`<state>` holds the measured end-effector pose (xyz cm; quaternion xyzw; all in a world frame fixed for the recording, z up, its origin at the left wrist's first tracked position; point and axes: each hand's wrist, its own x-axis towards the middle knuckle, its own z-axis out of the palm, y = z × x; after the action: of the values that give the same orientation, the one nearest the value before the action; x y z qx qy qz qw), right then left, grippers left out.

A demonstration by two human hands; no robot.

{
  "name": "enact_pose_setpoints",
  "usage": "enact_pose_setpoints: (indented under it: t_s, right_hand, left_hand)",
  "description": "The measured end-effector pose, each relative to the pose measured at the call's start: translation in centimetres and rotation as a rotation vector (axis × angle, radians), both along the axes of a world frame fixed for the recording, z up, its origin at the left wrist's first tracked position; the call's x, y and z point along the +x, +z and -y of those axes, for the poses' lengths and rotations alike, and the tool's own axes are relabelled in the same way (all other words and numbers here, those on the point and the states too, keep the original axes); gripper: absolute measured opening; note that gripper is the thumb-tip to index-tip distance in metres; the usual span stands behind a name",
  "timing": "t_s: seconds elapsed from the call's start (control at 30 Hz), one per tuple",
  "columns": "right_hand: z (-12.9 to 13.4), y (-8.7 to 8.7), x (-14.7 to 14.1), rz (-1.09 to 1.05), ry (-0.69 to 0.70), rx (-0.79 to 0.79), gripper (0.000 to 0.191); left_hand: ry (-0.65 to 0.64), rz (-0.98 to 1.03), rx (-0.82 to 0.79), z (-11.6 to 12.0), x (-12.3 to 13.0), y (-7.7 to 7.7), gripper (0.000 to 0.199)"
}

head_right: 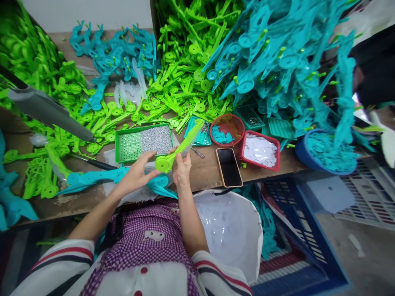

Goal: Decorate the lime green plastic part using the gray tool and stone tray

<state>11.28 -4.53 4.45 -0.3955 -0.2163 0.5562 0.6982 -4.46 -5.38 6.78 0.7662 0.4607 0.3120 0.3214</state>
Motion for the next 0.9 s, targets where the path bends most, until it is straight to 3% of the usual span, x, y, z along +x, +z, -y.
enact_pose_setpoints:
  t_s: [0.2, 0.37, 0.53, 0.73, 0.9]
  right_hand:
    - [-0.2, 0.1, -0.3, 0.063, 0.069, -0.002, 0.042]
    - [-0.7, -0.3, 1.5, 0.149, 0.203, 0.006, 0.041]
    - [-1.1, -0.5, 2.4, 0.237, 0.255, -0.046, 0.038]
    - [-1.0, -0.1, 2.4, 0.176, 0.279, -0.058, 0.041]
    - [-0.7, 0.4, 2.2, 0.1, 0.34, -0.045, 0.043]
  left_hand:
    - [0.032, 0.012, -0.14, -2.0, 2.2, 0.9, 0.028]
    - [0.077, 0.001, -0.047, -2.5, 2.1, 1.3, 0.02]
    - [0.082, -0.007, -0.018, -2.3, 2.0, 1.6, 0.017]
    - [0.093, -0.004, -0.04, -2.1, 2.2, 1.8, 0.017]
    - [0.042, 0.074, 0.003, -2.0, 2.4, 1.4, 0.035]
